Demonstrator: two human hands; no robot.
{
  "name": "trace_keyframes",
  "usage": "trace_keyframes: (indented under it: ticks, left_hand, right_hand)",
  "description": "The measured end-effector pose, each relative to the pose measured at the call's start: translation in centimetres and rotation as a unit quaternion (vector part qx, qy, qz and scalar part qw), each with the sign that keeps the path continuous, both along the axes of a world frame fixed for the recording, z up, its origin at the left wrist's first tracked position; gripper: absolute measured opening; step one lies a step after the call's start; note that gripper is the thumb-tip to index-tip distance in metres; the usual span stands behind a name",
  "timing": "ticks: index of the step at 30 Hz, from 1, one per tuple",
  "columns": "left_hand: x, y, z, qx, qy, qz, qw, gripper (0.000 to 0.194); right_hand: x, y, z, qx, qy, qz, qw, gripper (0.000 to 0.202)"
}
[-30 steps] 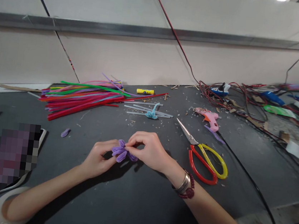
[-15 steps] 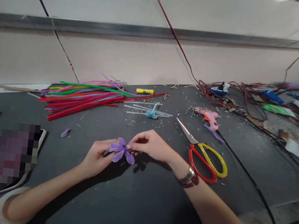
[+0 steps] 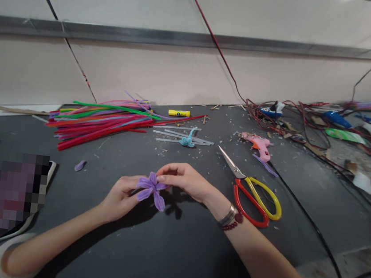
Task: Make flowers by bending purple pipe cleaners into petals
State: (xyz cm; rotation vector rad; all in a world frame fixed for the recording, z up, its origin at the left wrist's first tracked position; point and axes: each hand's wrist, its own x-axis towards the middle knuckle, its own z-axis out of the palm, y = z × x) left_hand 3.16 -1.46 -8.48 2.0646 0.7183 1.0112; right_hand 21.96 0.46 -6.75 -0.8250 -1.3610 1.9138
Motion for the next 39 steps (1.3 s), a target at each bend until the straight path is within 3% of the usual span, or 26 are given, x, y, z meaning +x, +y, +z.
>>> trace_keyframes:
  ticks: [4,8,11,19,27,30,35,39]
  left_hand:
    - [0.1,-0.1,-0.1,-0.013,0.008,-0.014,1.0,0.013]
    - [0.1,0.1,-0.2,-0.017,0.008,0.014,1.0,0.014]
    - [0.0,0.1,-0.3,-0.013,0.006,0.01,1.0,0.017]
    - [-0.1,-0.2,0.0,-0.031,0.008,-0.015,0.999,0.019]
    - [0.2,-0.5,0.1,-0.042,0.039,-0.047,0.997,0.017]
    - [0.3,-0.5,0.0,-0.044,0.024,-0.016,0.999,0.013]
    - [0.2,-0.4,-0.5,-0.044,-0.015,0.05,0.998,0.014]
    - [0.0,-0.3,-0.9,0.004,-0.008,0.08,0.997,0.014]
  right_hand:
    - [-0.2,-0.1,0.1,0.054,-0.041,-0.01,0.998,0.012]
    - [-0.2,0.0,-0.4,0.009,-0.022,-0.036,0.999,0.009]
    - [-0.1,0.0,-0.4,-0.01,-0.021,-0.01,1.0,0.009]
    - [0.2,0.1,-0.3,0.061,-0.04,0.056,0.996,0.013]
    - [-0.2,-0.4,0.3,0.098,-0.066,0.053,0.992,0.022]
    - [-0.4,-0.5,0.1,0.088,-0.056,0.031,0.994,0.022]
    - [-0.6,-0.3,-0.6,-0.004,0.01,-0.049,0.999,0.021]
    - [-0.9,-0.4,-0.6,-0.025,0.013,-0.069,0.997,0.022]
